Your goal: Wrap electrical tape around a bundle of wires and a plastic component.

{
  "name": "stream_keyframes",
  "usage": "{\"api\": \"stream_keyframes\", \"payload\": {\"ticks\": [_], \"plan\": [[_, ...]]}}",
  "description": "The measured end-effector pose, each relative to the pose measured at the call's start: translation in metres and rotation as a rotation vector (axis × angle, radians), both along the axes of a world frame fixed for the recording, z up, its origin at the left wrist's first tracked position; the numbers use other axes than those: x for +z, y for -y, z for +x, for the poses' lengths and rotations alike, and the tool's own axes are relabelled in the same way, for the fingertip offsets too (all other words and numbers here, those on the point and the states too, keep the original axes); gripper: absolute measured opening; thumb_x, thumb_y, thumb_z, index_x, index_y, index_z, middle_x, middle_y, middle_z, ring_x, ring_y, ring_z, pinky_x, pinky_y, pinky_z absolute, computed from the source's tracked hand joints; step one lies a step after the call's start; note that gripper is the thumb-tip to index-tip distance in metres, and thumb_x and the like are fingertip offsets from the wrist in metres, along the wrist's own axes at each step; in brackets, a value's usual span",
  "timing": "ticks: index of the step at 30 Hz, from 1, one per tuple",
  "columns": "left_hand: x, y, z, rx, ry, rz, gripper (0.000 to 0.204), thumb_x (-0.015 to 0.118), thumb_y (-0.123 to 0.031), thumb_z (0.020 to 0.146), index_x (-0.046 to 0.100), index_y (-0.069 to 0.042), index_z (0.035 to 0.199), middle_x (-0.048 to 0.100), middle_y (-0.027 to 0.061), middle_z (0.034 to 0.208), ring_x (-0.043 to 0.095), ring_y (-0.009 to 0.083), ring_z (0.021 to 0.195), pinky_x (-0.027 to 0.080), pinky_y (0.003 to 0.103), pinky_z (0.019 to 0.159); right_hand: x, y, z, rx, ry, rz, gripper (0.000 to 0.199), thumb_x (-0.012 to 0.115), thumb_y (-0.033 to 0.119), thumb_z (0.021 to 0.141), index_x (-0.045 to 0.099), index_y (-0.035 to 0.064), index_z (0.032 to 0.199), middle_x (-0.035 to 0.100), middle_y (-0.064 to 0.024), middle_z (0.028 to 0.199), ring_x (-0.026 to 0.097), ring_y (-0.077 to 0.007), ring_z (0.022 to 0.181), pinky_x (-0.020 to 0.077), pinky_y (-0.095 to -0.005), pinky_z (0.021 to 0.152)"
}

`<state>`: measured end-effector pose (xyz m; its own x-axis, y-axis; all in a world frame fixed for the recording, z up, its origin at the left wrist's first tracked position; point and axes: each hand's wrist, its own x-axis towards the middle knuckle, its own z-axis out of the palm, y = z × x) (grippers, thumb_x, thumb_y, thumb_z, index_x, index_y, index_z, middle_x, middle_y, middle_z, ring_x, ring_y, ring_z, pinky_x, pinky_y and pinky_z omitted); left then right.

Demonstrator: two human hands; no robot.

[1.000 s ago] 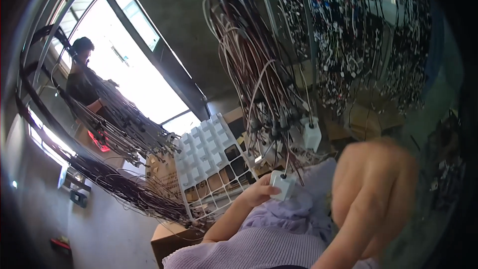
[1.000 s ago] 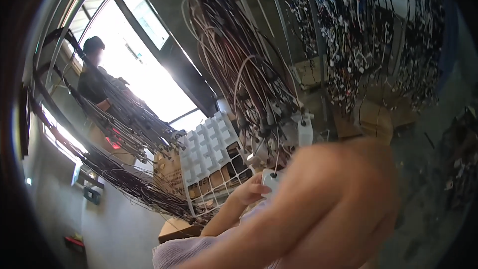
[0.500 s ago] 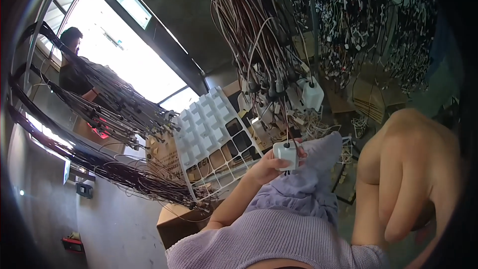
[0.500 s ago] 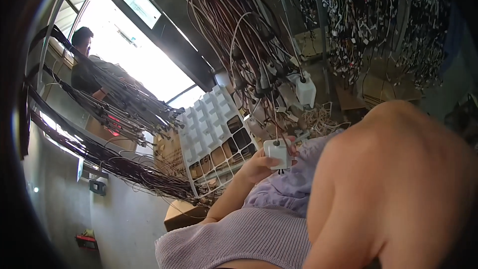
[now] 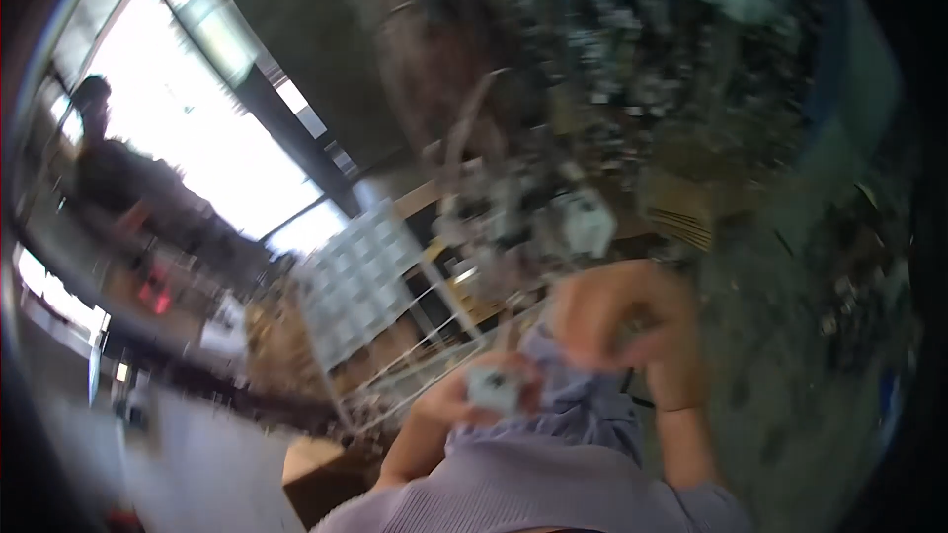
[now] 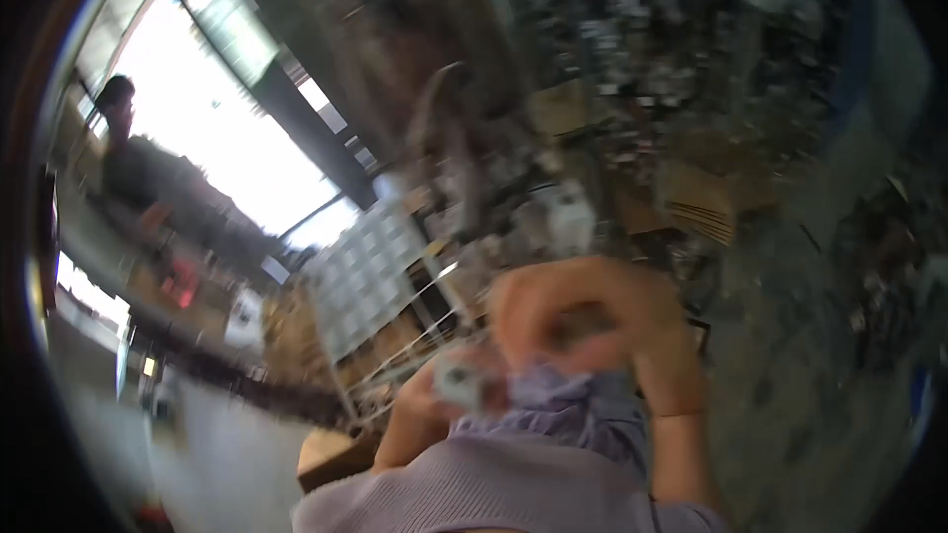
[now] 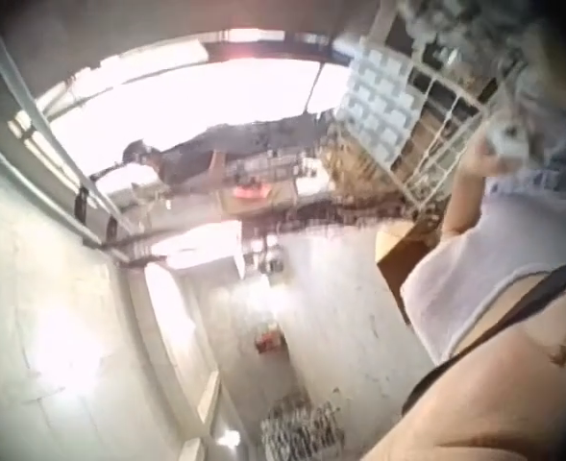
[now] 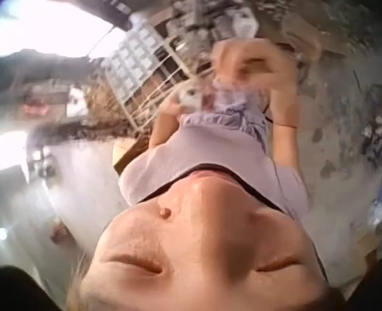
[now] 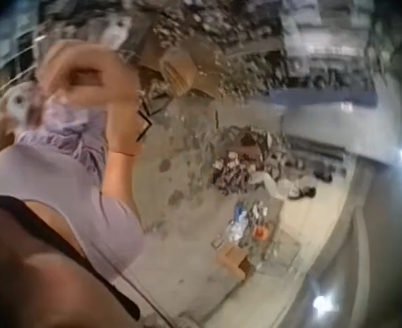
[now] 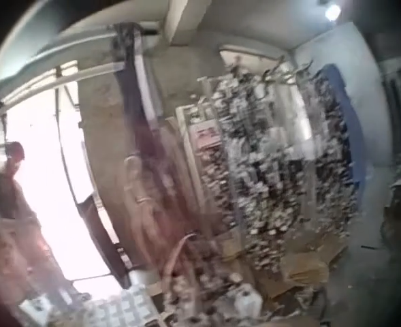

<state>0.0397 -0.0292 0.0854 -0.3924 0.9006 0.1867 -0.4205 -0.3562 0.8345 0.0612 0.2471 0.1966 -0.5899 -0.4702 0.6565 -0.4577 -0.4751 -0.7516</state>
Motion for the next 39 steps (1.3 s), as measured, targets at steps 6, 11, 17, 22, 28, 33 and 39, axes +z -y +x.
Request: {"api": "stream_keyframes", "payload": {"ticks": [6, 11, 17, 22, 28, 33, 39], "plan": [[0.038, -0.002, 0.0, -0.307, -0.263, 0.192, 0.041, 0.072, -0.031, 0.086, 0.057, -0.004, 0.113, 0.061, 0.0288, 0.111, 0.064, 0.0351, 0.09, 0.051, 0.05, 0.075, -0.094, -0.013, -0.057, -0.3, 0.015, 0.396, 0.046, 0.062, 0.001, 0.081, 0.057, 0.0054, 0.127, 0.061, -0.0092, 0.121, 0.065, -0.0131, 0.094, 0.0542, -0.029, 0.07], [0.011, -0.017, -0.015, -0.253, -0.36, 0.544, 0.043, 0.065, -0.029, 0.095, 0.057, 0.001, 0.125, 0.06, 0.0288, 0.113, 0.063, 0.0344, 0.104, 0.051, 0.05, 0.095, -0.103, -0.016, -0.071, -0.847, -0.369, 0.382, 0.049, 0.063, 0.005, 0.08, 0.058, 0.0032, 0.129, 0.062, -0.0126, 0.123, 0.07, -0.0179, 0.076, 0.0563, -0.0293, 0.065], [-0.013, -0.047, -0.014, 0.343, -0.42, -0.156, 0.038, 0.055, -0.043, 0.099, 0.048, -0.008, 0.086, 0.061, 0.0181, 0.113, 0.065, 0.0323, 0.094, 0.056, 0.049, 0.08, -0.085, -0.025, -0.03, -0.151, 0.377, 0.077, 0.031, 0.063, 0.01, 0.085, 0.067, 0.0009, 0.115, 0.069, -0.0078, 0.112, 0.067, -0.0142, 0.072, 0.0564, -0.0288, 0.065], [-0.031, -0.05, -0.012, 0.402, 0.493, -0.196, 0.03, 0.048, -0.037, 0.104, 0.054, -0.011, 0.091, 0.062, 0.0143, 0.117, 0.061, 0.0304, 0.108, 0.054, 0.054, 0.087, -0.071, 0.0, -0.015, -0.327, 0.319, 0.103, 0.027, 0.058, 0.009, 0.091, 0.067, -0.0004, 0.115, 0.069, -0.0084, 0.103, 0.065, -0.0126, 0.068, 0.0566, -0.0271, 0.061], [-0.036, -0.038, 0.003, 0.13, 0.198, 0.145, 0.025, 0.058, -0.033, 0.101, 0.062, -0.009, 0.099, 0.058, 0.0162, 0.124, 0.057, 0.0363, 0.119, 0.048, 0.056, 0.1, -0.059, 0.011, -0.014, 0.061, 0.573, 0.18, 0.03, 0.054, 0.008, 0.094, 0.065, -0.0056, 0.118, 0.064, -0.0164, 0.126, 0.065, -0.0127, 0.07, 0.0566, -0.0298, 0.067], [-0.018, -0.031, 0.005, 0.239, -0.439, -0.225, 0.023, 0.056, -0.025, 0.104, 0.064, -0.005, 0.097, 0.056, 0.0075, 0.115, 0.053, 0.0227, 0.118, 0.039, 0.04, 0.106, -0.028, 0.026, -0.007, 0.032, 0.458, 0.071, 0.032, 0.055, 0.008, 0.088, 0.067, -0.0088, 0.113, 0.062, -0.026, 0.128, 0.066, -0.0166, 0.069, 0.054, -0.0301, 0.07], [-0.055, -0.046, -0.02, 0.503, -0.459, -0.427, 0.026, 0.054, -0.027, 0.105, 0.064, -0.004, 0.098, 0.056, 0.0035, 0.106, 0.053, 0.015, 0.105, 0.042, 0.034, 0.096, -0.047, 0.049, -0.029, -0.232, 0.541, 0.116, 0.036, 0.057, 0.018, 0.088, 0.068, -0.0104, 0.107, 0.064, -0.013, 0.089, 0.059, -0.0151, 0.065, 0.0477, -0.0262, 0.063]]}}
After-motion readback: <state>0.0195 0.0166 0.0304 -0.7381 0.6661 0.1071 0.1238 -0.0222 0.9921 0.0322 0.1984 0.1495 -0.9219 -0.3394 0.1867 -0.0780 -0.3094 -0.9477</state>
